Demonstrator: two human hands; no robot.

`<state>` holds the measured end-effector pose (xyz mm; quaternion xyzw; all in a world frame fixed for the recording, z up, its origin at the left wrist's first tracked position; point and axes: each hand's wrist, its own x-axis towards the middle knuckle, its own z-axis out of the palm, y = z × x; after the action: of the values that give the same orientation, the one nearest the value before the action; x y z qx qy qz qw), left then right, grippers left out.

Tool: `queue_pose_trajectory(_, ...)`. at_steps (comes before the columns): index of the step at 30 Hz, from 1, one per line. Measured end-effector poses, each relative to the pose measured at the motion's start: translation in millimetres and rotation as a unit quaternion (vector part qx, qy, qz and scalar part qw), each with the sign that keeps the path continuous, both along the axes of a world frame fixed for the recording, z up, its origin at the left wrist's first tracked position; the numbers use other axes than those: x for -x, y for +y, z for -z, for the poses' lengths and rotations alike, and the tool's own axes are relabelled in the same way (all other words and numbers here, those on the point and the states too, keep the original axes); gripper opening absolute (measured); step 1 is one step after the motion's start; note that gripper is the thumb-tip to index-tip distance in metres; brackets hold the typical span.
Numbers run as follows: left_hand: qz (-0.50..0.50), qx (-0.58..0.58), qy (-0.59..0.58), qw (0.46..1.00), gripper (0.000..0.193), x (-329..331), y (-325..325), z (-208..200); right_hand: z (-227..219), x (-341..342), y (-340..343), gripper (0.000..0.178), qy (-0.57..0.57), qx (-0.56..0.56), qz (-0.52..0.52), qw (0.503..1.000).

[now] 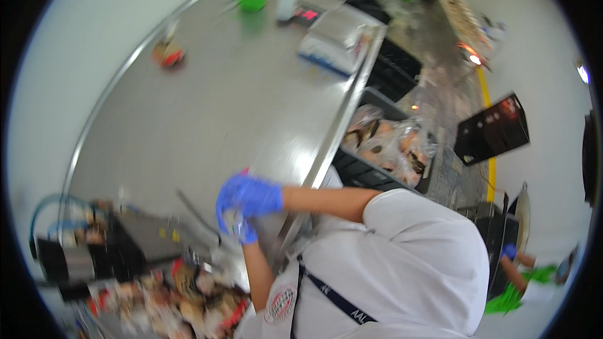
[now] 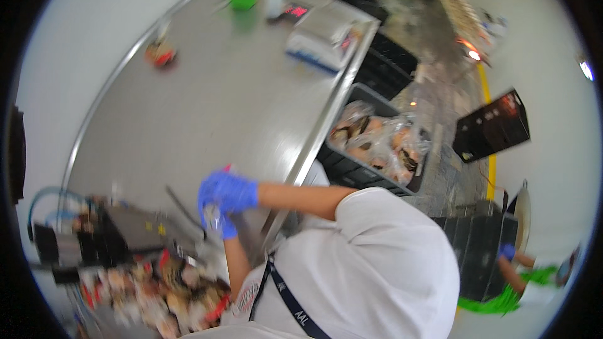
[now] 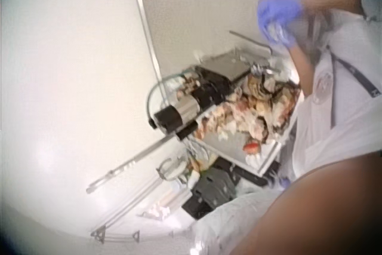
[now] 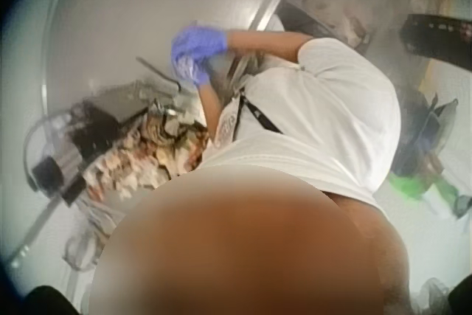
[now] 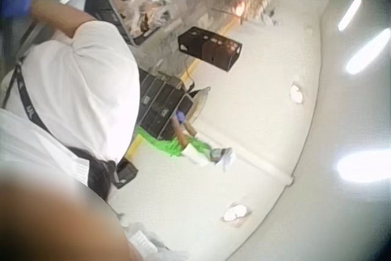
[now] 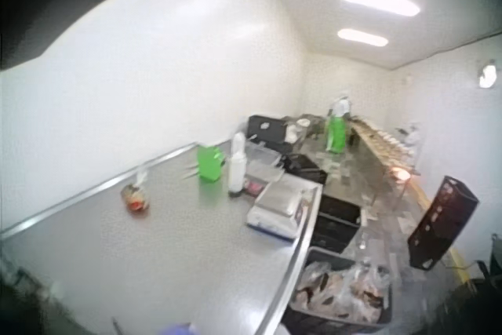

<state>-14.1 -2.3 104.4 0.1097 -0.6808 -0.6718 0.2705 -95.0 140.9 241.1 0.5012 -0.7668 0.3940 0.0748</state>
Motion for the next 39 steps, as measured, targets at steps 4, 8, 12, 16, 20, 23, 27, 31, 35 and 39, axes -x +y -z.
queue_pose_trajectory(4, -0.004, 0.075, 0.041, 0.996, 0.02, 7, 13, -19, 102, 34, 12, 0.043, -0.506, 0.18, 0.088, 0.839)
queue_pose_trajectory(8, -0.068, -0.002, -0.019, 0.997, 0.023, 18, 15, -31, 81, 25, -20, 0.034, -0.505, 0.116, 0.046, 0.854)
queue_pose_trajectory(12, -0.102, 0.027, -0.032, 0.994, 0.024, 15, -1, -12, 61, 13, -43, 0.027, -0.237, -0.015, 0.074, 0.969)
queue_pose_trajectory(16, -0.072, 0.073, -0.096, 0.99, 0.025, 9, -9, -1, 66, 6, -53, 0.026, -0.182, -0.077, 0.098, 0.975)
queue_pose_trajectory(20, -0.082, 0.0, -0.061, 0.995, 0.025, 9, -7, 14, 75, 10, -53, 0.026, -0.204, -0.063, 0.106, 0.971)
queue_pose_trajectory(23, -0.086, -0.067, -0.034, 0.993, 0.024, 8, -5, 14, 76, 11, -55, 0.026, -0.211, -0.063, 0.106, 0.97)
queue_pose_trajectory(27, -0.167, 0.098, -0.046, 0.98, 0.018, 20, -15, -3, 81, 19, -54, 0.029, -0.277, -0.035, 0.125, 0.952)
queue_pose_trajectory(31, -0.086, -0.276, -0.094, 0.953, 0.027, 58, -41, -22, 75, 39, -56, 0.04, -0.434, 0.081, 0.1, 0.892)
queue_pose_trajectory(35, 0.089, -0.431, -0.187, 0.878, 0.049, 63, -62, -45, 45, 24, -43, 0.049, -0.064, -0.104, 0.054, 0.991)
queue_pose_trajectory(39, 0.103, -0.392, -0.143, 0.903, 0.049, 57, -39, -75, 38, 33, -42, 0.041, -0.082, -0.2, 0.086, 0.972)
